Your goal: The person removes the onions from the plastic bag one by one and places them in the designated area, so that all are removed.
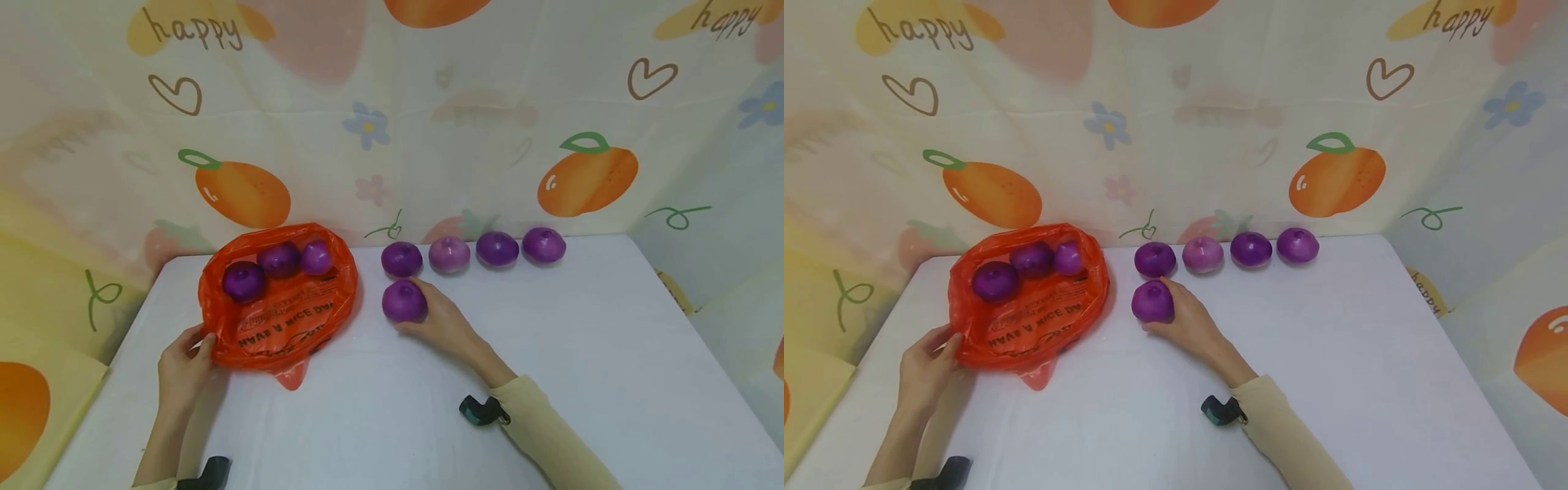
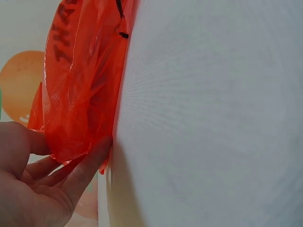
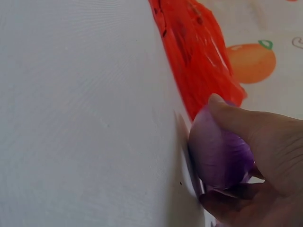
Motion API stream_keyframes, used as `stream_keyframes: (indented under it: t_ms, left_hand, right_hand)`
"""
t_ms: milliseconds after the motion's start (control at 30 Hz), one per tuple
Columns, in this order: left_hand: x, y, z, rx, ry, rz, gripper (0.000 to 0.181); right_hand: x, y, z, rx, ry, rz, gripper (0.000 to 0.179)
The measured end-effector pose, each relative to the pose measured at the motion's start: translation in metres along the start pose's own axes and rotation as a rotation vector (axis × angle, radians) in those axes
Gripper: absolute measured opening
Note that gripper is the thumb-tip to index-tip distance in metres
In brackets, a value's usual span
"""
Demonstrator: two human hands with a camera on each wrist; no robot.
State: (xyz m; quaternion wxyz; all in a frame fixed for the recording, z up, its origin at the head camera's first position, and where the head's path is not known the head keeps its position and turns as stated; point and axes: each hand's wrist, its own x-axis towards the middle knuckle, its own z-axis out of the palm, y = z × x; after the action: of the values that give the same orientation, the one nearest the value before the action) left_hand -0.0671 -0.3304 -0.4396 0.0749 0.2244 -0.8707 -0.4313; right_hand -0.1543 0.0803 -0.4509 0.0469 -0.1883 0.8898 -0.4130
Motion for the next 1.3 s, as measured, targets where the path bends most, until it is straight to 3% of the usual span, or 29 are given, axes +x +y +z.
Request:
stream_keyframes:
  t_ms: [400,567,733,900,1133,1300]
  left_hand:
    - [-0.001,0.001,0.0,0.005,0.005,-0.002,0.045]
    - [-0.001,0.002,0.0,0.028,0.006,0.008,0.044]
    - [-0.001,0.002,0.0,0.02,-0.001,0.002,0.045]
    - [0.0,0.002,0.0,0.011,-0.011,0.013,0.044]
    - [0.002,0.003,-0.001,0.039,-0.012,0.016,0.044]
    - [0.0,0.004,-0.002,-0.001,-0.011,0.006,0.045]
  right_hand:
    - [-0.002,-0.002,-0.01,-0.036,-0.027,-0.041,0.096]
    - [0.001,-0.017,-0.02,-0.042,0.024,-0.047,0.091]
    - [0.01,-0.041,-0.023,0.031,0.062,-0.085,0.08]
    - [0.021,-0.062,-0.014,0.045,0.066,-0.122,0.075]
    - [0.039,-0.088,0.01,0.053,-0.03,-0.209,0.069]
    - [0.06,-0.112,0.028,0.016,-0.071,-0.2,0.064]
